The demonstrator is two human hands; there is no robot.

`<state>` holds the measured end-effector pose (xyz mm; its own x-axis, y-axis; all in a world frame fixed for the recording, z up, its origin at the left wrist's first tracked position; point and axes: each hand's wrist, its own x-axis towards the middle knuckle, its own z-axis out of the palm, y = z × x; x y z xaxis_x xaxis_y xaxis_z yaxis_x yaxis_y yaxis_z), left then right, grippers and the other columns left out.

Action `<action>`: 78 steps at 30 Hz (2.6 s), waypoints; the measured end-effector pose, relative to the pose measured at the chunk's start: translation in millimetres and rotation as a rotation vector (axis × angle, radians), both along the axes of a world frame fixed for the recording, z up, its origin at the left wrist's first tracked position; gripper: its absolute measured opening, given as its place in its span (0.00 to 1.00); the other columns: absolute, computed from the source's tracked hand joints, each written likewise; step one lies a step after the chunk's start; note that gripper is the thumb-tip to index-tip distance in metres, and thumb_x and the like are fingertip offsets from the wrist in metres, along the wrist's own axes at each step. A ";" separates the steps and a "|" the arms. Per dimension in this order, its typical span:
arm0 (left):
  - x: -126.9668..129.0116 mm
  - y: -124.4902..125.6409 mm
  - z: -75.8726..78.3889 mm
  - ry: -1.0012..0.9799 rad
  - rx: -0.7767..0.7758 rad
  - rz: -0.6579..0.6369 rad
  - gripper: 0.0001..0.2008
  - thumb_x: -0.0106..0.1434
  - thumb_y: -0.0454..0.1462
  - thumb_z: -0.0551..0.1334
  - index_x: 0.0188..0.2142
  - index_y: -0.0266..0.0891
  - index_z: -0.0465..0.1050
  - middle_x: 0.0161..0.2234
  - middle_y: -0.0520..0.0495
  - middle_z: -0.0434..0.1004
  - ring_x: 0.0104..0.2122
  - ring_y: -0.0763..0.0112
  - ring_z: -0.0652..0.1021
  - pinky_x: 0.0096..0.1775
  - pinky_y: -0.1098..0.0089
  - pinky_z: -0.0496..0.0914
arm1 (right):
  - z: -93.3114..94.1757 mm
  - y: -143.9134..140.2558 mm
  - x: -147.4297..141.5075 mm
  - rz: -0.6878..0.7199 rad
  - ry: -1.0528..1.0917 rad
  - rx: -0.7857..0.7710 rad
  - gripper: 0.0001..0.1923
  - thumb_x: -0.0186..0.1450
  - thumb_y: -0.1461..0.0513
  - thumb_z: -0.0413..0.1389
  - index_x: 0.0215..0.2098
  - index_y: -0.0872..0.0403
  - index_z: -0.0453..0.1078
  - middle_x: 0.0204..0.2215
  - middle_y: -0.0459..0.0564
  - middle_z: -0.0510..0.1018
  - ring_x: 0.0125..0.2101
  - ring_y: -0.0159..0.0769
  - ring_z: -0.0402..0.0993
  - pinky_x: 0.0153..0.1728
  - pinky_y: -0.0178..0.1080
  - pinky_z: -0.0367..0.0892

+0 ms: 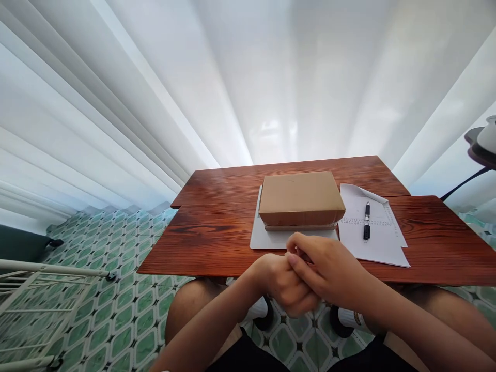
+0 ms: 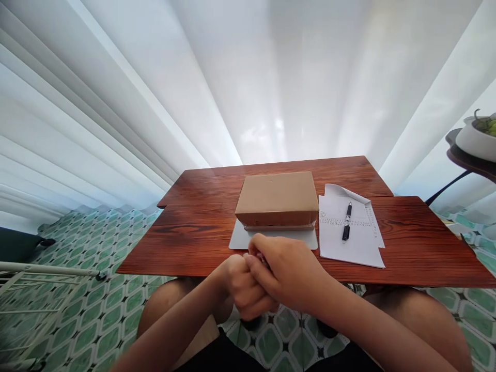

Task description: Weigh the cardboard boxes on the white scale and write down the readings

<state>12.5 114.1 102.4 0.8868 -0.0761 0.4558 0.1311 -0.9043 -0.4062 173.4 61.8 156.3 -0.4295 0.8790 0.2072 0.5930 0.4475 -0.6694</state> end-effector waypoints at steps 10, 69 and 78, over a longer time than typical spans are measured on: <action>-27.0 17.6 37.7 -0.681 -0.078 0.189 0.06 0.59 0.28 0.56 0.30 0.41 0.64 0.23 0.52 0.70 0.23 0.71 0.70 0.27 0.67 0.64 | -12.7 25.4 41.4 -0.433 -0.018 0.586 0.09 0.77 0.65 0.47 0.49 0.51 0.67 0.37 0.51 0.77 0.39 0.41 0.75 0.39 0.40 0.67; -35.1 58.0 -14.5 -1.114 -1.618 0.565 0.33 0.71 0.51 0.59 0.71 0.43 0.59 0.71 0.44 0.60 0.70 0.59 0.63 0.69 0.61 0.59 | -66.5 69.5 59.7 -0.711 0.161 -0.033 0.34 0.73 0.45 0.47 0.72 0.51 0.61 0.67 0.56 0.70 0.65 0.58 0.69 0.63 0.58 0.68; -50.4 55.7 -3.9 -1.155 -1.598 0.521 0.31 0.71 0.50 0.59 0.70 0.44 0.62 0.71 0.46 0.60 0.70 0.59 0.63 0.69 0.61 0.59 | -61.7 68.1 49.3 -0.645 0.200 -0.008 0.32 0.74 0.45 0.47 0.71 0.48 0.62 0.66 0.54 0.71 0.67 0.55 0.66 0.67 0.59 0.61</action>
